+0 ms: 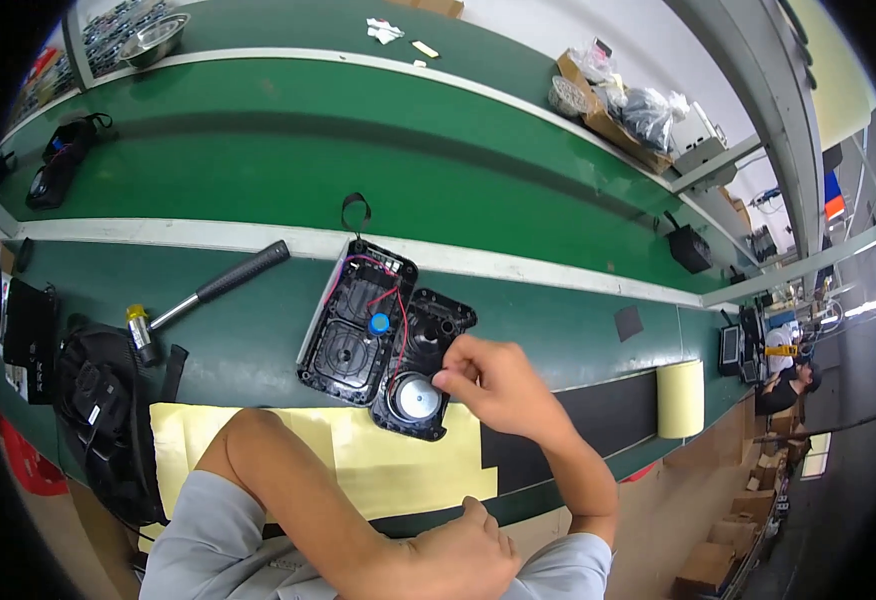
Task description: Assembling the internal components and housing of portable speakers on an assembly line.
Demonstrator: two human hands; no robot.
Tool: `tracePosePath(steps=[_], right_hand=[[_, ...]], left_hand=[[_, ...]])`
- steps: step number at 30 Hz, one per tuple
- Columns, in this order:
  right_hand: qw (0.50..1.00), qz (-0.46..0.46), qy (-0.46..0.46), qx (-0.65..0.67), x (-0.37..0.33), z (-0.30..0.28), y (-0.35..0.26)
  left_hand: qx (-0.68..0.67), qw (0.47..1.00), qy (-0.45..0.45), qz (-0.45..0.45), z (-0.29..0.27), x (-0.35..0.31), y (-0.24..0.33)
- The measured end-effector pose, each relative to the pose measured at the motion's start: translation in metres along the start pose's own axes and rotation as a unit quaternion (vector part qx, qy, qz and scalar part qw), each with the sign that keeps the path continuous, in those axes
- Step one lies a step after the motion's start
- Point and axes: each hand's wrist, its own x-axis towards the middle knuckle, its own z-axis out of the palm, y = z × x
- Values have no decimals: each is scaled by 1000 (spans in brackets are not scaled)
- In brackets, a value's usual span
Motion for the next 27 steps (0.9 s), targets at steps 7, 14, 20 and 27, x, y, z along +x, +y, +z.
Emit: tracePosePath(steps=[7, 14, 20, 27], right_hand=[[993, 50, -46, -92, -1, 27, 2], [921, 72, 21, -381, -2, 27, -2], [916, 40, 268, -295, -21, 13, 44], [948, 16, 295, -117, -20, 23, 97]], left_hand=[[14, 1000, -14, -18, 9, 5, 9], [56, 996, -59, -22, 10, 9, 13], [-53, 992, -112, 11, 41, 18, 1], [114, 981, -38, -154, 44, 32, -30]])
